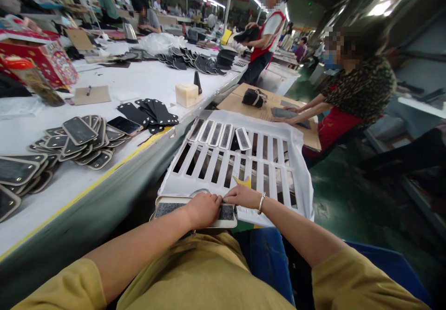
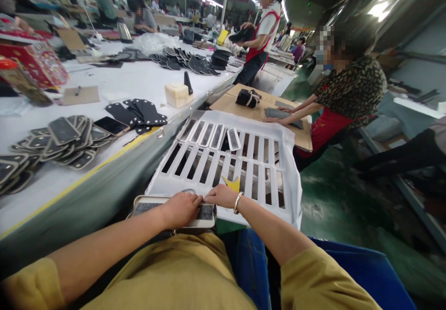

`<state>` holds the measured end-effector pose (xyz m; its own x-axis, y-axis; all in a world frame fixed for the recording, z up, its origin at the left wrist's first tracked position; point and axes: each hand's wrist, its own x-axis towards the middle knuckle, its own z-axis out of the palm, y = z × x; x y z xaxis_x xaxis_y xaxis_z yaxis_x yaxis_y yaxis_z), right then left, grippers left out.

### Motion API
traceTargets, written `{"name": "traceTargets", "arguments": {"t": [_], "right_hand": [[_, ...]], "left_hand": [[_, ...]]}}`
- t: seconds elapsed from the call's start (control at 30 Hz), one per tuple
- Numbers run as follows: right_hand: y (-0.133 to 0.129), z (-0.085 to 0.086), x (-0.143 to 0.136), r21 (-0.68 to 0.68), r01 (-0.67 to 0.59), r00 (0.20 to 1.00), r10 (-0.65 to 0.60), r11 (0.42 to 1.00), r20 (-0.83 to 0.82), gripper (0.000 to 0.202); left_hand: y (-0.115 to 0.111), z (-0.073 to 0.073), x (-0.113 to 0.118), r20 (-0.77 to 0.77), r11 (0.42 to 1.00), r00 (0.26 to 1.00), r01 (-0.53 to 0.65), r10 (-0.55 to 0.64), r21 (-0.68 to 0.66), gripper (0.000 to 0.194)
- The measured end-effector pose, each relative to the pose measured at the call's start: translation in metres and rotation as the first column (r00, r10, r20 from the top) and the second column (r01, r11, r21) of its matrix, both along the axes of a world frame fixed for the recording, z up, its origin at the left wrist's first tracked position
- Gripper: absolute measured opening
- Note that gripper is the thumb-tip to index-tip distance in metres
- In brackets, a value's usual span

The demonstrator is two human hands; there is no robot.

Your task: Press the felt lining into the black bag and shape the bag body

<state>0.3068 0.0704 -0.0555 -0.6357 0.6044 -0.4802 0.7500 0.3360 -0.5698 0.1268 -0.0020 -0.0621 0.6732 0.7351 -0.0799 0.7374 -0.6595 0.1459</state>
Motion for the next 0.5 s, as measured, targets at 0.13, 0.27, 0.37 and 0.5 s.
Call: {"name": "traceTargets", "arguments": {"t": [0.13, 0.27, 0.37, 0.5], "right_hand": [[0.011, 0.006, -0.01, -0.016, -0.06, 0.998, 0.06, 0.998, 0.02, 0.028], [0.019, 0.011, -0.016, -0.021, -0.103, 0.994, 0.104, 0.994, 0.041, 0.028], [0.024, 0.011, -0.016, -0.059, -0.131, 0.991, 0.133, 0.99, 0.036, 0.031], [0.033, 0.008, -0.016, -0.136, -0.176, 0.983, 0.18, 0.975, 0.018, 0.036]], "left_hand": [[0.001, 0.005, 0.001, -0.008, 0.998, 0.999, -0.035, 0.034, -0.047, 0.036], [0.017, 0.014, -0.033, 0.045, 0.954, 0.996, -0.064, 0.081, -0.294, 0.037], [0.03, 0.017, -0.073, 0.225, 0.875, 0.968, 0.011, 0.112, -0.485, 0.038], [0.036, 0.013, -0.095, 0.301, 0.841, 0.939, 0.025, 0.166, -0.54, 0.033]]}}
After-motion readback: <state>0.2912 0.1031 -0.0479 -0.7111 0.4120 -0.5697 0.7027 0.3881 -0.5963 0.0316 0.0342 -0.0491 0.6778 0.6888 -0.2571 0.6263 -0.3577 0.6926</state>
